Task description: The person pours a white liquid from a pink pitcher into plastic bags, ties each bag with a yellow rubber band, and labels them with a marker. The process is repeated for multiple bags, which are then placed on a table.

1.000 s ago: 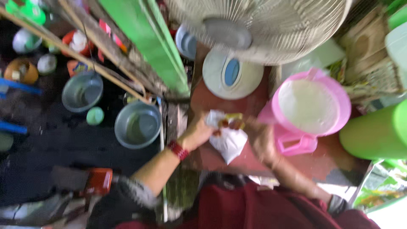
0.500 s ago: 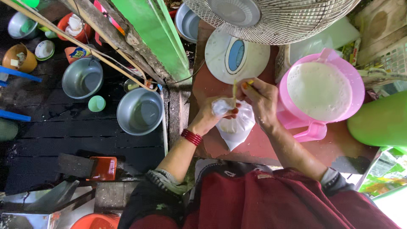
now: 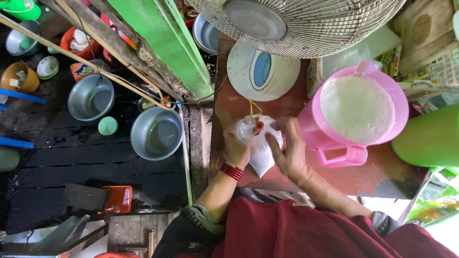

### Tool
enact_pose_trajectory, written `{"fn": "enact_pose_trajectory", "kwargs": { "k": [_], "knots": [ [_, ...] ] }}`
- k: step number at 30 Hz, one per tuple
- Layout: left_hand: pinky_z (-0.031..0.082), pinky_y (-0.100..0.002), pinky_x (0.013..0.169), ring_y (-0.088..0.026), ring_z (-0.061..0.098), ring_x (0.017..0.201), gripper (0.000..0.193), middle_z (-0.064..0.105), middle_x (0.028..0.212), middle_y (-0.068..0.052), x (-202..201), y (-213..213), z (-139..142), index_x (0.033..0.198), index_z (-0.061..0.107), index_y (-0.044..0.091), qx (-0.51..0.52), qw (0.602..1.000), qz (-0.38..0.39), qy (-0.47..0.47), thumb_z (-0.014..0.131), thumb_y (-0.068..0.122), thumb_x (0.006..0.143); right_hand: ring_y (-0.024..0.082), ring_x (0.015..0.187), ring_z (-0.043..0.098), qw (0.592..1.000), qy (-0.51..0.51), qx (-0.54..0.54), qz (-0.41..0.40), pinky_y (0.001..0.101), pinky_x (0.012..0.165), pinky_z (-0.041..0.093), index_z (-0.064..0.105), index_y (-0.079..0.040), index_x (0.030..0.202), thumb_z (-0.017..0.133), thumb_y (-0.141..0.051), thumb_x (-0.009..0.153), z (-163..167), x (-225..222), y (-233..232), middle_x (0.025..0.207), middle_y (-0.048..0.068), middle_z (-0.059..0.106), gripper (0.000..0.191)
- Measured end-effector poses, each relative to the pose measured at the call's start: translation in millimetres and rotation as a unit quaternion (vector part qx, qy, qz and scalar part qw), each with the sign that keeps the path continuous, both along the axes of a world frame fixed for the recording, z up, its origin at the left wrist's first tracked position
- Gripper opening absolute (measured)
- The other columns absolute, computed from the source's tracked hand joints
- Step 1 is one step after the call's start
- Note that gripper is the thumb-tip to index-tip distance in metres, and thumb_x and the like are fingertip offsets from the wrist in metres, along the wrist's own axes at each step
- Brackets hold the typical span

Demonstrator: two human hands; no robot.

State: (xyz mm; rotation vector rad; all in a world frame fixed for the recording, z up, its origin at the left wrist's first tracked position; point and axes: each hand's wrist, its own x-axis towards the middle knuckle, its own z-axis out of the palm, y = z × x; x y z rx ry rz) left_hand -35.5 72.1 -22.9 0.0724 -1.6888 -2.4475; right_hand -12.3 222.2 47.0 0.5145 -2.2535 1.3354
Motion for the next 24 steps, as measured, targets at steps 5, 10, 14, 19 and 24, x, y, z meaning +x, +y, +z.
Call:
{"fn": "enact_pose_trajectory", "kwargs": {
  "k": [5, 10, 14, 19, 24],
  "knots": [
    [0.059, -0.026, 0.082, -0.014, 0.074, 0.092, 0.025, 0.078, 0.102, -0.007, 12.5, 1.1, 1.8, 0.108, 0.075, -0.002, -0.227, 0.971, 0.036, 0.064, 0.075, -0.006, 0.083, 0.016, 0.083, 0.060, 0.896, -0.381, -0.227, 0.026, 0.0329, 0.074, 0.049, 0.067, -0.002, 0.119, 0.069, -0.017, 0.090, -42.9, -44.0, 0.1, 0.095, 0.009, 0.068, 0.033],
    [0.059, -0.027, 0.084, -0.014, 0.072, 0.094, 0.021, 0.076, 0.106, -0.006, 5.6, 8.3, 5.6, 0.114, 0.072, 0.001, -0.114, 0.989, 0.051, 0.076, 0.072, 0.001, 0.093, 0.020, 0.085, 0.065, 0.780, -0.415, -0.458, 0.103, 0.0334, 0.081, 0.051, 0.072, 0.004, 0.109, 0.063, -0.009, 0.097, -55.0, -48.6, 1.5, 0.097, 0.013, 0.073, 0.020],
    [0.063, -0.029, 0.072, -0.015, 0.075, 0.083, 0.026, 0.076, 0.099, -0.006, 1.9, 3.0, 14.0, 0.118, 0.064, 0.006, 0.009, 0.997, 0.021, -0.077, 0.068, 0.010, 0.092, 0.022, 0.097, 0.069, 0.877, -0.320, -0.344, 0.100, 0.0350, 0.093, 0.054, 0.072, 0.003, 0.107, 0.058, -0.003, 0.100, -29.6, -27.6, -0.7, 0.107, 0.014, 0.073, 0.017],
    [0.064, -0.027, 0.071, -0.013, 0.074, 0.086, 0.026, 0.075, 0.103, -0.007, 3.5, -8.1, 19.9, 0.118, 0.067, 0.003, -0.210, 0.973, -0.089, -0.028, 0.063, 0.018, 0.098, 0.039, 0.127, 0.054, 0.970, 0.033, 0.004, 0.241, 0.0449, 0.105, 0.048, 0.063, 0.003, 0.112, 0.065, 0.004, 0.088, 3.3, -26.5, 12.8, 0.131, 0.022, 0.061, 0.024],
    [0.060, -0.032, 0.077, -0.019, 0.073, 0.090, 0.023, 0.073, 0.106, -0.011, 17.8, 10.6, 18.0, 0.115, 0.067, -0.001, -0.273, 0.959, 0.023, 0.076, 0.072, 0.009, 0.095, 0.021, 0.101, 0.067, 0.958, -0.162, -0.153, 0.182, 0.0324, 0.086, 0.058, 0.069, 0.002, 0.107, 0.064, 0.002, 0.100, -13.8, -29.3, 18.8, 0.116, 0.015, 0.068, 0.008]
  ]
}}
